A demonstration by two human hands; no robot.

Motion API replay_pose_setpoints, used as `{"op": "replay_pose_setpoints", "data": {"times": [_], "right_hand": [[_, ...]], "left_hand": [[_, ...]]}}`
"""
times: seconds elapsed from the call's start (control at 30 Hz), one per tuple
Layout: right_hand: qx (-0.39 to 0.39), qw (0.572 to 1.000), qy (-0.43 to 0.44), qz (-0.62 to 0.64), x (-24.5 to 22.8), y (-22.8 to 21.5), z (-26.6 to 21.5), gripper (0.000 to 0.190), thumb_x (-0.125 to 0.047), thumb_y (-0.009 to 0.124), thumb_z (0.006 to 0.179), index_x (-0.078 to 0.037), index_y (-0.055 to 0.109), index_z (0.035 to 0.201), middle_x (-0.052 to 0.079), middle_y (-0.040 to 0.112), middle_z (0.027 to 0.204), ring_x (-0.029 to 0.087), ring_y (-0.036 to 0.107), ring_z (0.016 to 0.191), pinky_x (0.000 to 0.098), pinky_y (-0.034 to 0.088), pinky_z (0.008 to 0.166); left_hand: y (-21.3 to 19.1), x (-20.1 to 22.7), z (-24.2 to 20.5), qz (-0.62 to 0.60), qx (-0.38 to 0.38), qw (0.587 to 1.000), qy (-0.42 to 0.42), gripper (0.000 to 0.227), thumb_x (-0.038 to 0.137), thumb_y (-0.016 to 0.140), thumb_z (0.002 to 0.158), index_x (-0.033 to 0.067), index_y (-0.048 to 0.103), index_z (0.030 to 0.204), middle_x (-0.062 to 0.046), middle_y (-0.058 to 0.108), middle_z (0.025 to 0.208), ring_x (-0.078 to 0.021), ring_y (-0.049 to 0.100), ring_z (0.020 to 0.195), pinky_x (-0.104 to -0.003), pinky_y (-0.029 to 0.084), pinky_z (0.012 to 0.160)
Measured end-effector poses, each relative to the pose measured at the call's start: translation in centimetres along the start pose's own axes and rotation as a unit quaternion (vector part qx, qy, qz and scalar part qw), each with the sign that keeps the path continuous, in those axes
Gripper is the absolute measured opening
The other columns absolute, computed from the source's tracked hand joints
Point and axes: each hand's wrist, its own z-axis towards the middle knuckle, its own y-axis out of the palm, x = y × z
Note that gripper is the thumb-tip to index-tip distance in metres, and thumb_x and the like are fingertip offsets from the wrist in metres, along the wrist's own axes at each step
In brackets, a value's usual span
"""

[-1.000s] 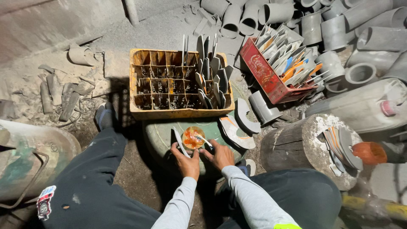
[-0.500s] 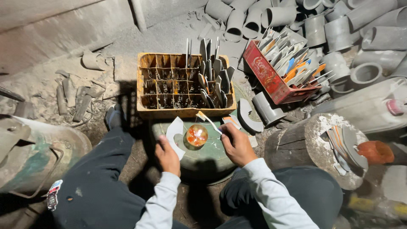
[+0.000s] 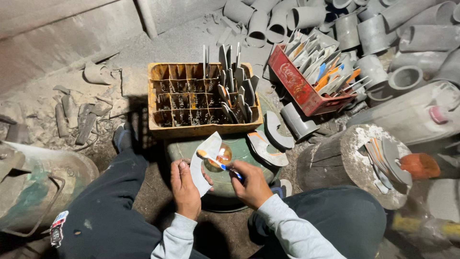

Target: The person applies an orange adhesive to curved plastic or ceramic parts using a toothbrush. They pick up each part, brush the adhesive onto its surface, and place it into a compartmentalized tray. The process is repeated for multiple parts throughout the clip.

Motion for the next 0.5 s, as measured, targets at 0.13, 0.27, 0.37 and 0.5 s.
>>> {"op": "replay_pose_setpoints", "data": {"times": [0.13, 0.27, 0.37, 0.5], "right_hand": [[0.057, 0.993, 0.1, -0.029, 0.7, 0.4, 0.6, 0.023, -0.004, 0.063, 0.087, -0.005, 0.07, 0.108, 0.014, 0.073, 0.082, 0.024, 0.073, 0.071, 0.0336, 0.056, 0.067], [0.031, 0.998, -0.063, 0.005, 1.4, 1.2, 0.6, 0.026, -0.001, 0.065, 0.08, -0.003, 0.068, 0.106, 0.015, 0.073, 0.087, 0.023, 0.072, 0.077, 0.0326, 0.057, 0.07], [0.033, 0.999, -0.027, -0.019, 1.9, 1.0, 0.8, 0.024, -0.001, 0.066, 0.083, -0.004, 0.07, 0.106, 0.013, 0.073, 0.085, 0.021, 0.07, 0.072, 0.0315, 0.055, 0.066], [0.057, 0.992, 0.101, -0.049, 2.7, -2.5, 2.7, 0.022, -0.003, 0.066, 0.088, -0.005, 0.072, 0.108, 0.013, 0.072, 0.078, 0.018, 0.067, 0.064, 0.0309, 0.053, 0.062]], "left_hand": [[-0.8, -0.6, 0.4, 0.002, -0.032, 0.999, 0.015, 0.026, 0.033, 0.039, 0.109, 0.009, 0.047, 0.115, -0.011, 0.058, 0.073, -0.0197, 0.06, 0.051, -0.034, 0.051, 0.042], [-0.4, -0.9, 1.2, 0.002, -0.02, 1.0, 0.014, 0.027, 0.033, 0.04, 0.109, 0.0078, 0.047, 0.114, -0.01, 0.059, 0.075, -0.0194, 0.061, 0.053, -0.035, 0.053, 0.042], [-0.6, -0.7, 1.0, -0.004, -0.012, 1.0, 0.006, 0.026, 0.033, 0.04, 0.108, 0.0079, 0.048, 0.113, -0.01, 0.059, 0.074, -0.0197, 0.061, 0.052, -0.036, 0.053, 0.041], [-0.9, 0.5, 1.0, -0.032, -0.022, 0.999, -0.014, 0.026, 0.032, 0.04, 0.108, 0.0082, 0.048, 0.113, -0.01, 0.059, 0.074, -0.0197, 0.061, 0.052, -0.036, 0.053, 0.041]]}}
